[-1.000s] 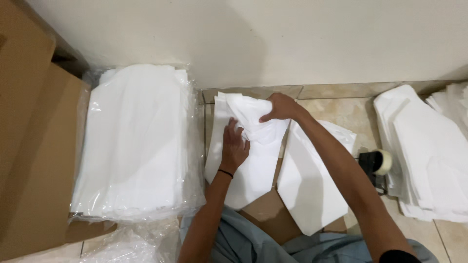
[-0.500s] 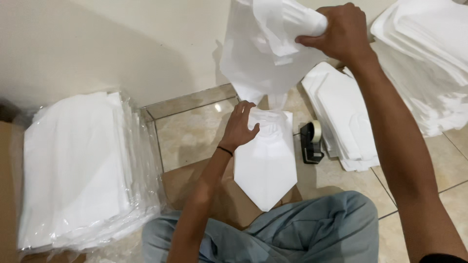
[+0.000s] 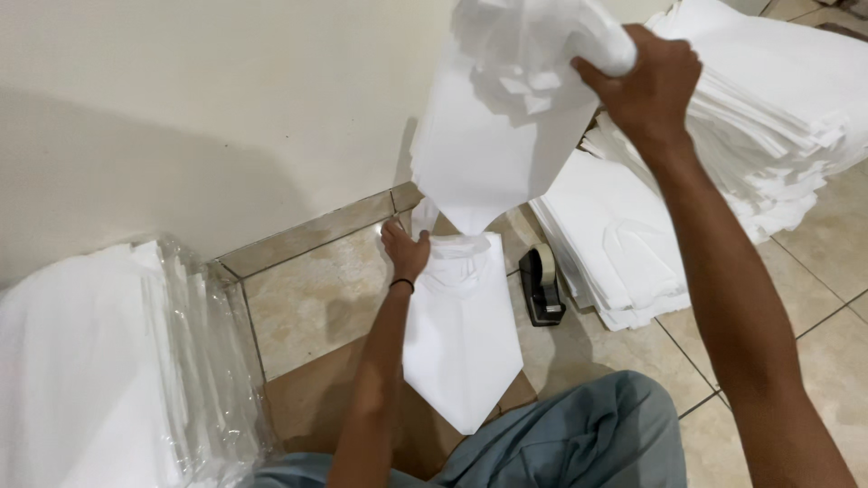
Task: The person folds white cloth bags by hand on a piece of cardboard on the floor, using a tape dispenser to secure the folds, and then places the folded bag into a clear plastic sleeve.
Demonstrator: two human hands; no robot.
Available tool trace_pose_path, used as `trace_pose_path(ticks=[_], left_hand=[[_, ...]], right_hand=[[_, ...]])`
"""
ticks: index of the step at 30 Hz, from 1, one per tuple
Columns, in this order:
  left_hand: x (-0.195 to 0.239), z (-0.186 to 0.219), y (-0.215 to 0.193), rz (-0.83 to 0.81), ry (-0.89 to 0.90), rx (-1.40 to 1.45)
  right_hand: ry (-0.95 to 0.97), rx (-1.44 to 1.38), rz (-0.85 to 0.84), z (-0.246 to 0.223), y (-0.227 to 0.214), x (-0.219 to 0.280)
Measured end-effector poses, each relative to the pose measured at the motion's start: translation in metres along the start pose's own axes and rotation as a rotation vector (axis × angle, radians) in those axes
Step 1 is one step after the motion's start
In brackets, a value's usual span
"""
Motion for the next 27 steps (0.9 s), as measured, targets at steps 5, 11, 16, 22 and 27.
trace_pose_path(ticks=[5, 11, 16, 22, 27], left_hand=[[-0.034, 0.011, -0.005, -0.346, -0.05, 0.278], [0.004, 0.05, 0.001, -0.677, 0.082, 0.047], [0.083, -0.008, 0.013, -0.754, 0.61, -0.689], [0.143, 0.037, -0.045, -0.783, 0.37, -0.694], [0.131, 0.034, -0.046, -0.559, 0.449, -0.507]], right_hand=[[-0.013, 0.251, -0.101, 0.037, -0.01, -0.02], [-0.106, 0.404, 0.018, 0.034, 0.02, 0.012], [-0.178, 0.236, 0.061, -0.051, 0.043, 0.122], [-0.472, 0.085, -0.041, -0.162, 0.053, 0.315], [-0.464, -0.155, -0.21, -0.173, 0.042, 0.409]])
Point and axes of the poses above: each hand's wrist, its own x-axis away from the middle knuckle, its own y-axis out of the palm, z = x × y, the point moved 4 cm from there along -x, towards the middle knuckle, and after that the axes turned 6 degrees about x, right-handed, at the moved point
